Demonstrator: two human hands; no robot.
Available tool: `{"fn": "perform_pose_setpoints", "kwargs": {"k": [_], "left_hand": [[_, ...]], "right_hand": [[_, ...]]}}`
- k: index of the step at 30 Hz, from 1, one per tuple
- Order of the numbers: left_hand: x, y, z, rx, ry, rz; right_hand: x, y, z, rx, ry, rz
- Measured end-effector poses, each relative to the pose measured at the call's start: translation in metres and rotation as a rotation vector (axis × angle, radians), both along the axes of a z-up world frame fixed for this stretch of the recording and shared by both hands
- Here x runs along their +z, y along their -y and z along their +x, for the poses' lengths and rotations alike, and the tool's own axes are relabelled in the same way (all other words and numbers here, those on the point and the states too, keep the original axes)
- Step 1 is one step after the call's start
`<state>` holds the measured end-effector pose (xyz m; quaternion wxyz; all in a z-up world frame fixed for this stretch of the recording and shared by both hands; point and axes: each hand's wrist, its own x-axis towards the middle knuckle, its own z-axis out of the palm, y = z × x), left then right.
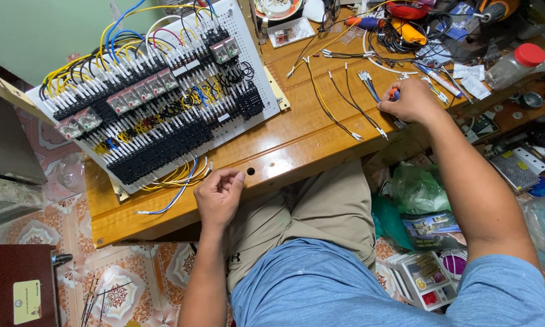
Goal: Wiring an electrical control panel by connecting wires to terminal blocks using a screwdriver.
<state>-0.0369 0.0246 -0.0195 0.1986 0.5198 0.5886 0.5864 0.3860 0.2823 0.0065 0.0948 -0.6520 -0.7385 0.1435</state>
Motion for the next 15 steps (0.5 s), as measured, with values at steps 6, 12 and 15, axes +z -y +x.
{"fn": "perform_pose_setpoints", "kwargs": {"k": [6,12,15], "left_hand": [[-0.003,-0.001,-0.003,0.016,-0.002,-0.008],[-0.003,0.002,-0.004,0.01,-0.052,-0.024],[-0.002,0.002,-0.003,0.003,-0.055,-0.009]], "right_hand": [[0.013,0.006,-0.008,-0.019,-0.014,-0.017],[0.008,0.002,-0.001,-0.033,0.036,-0.034],[0.012,0.006,0.002,-0.017,-0.002,-0.009]]}}
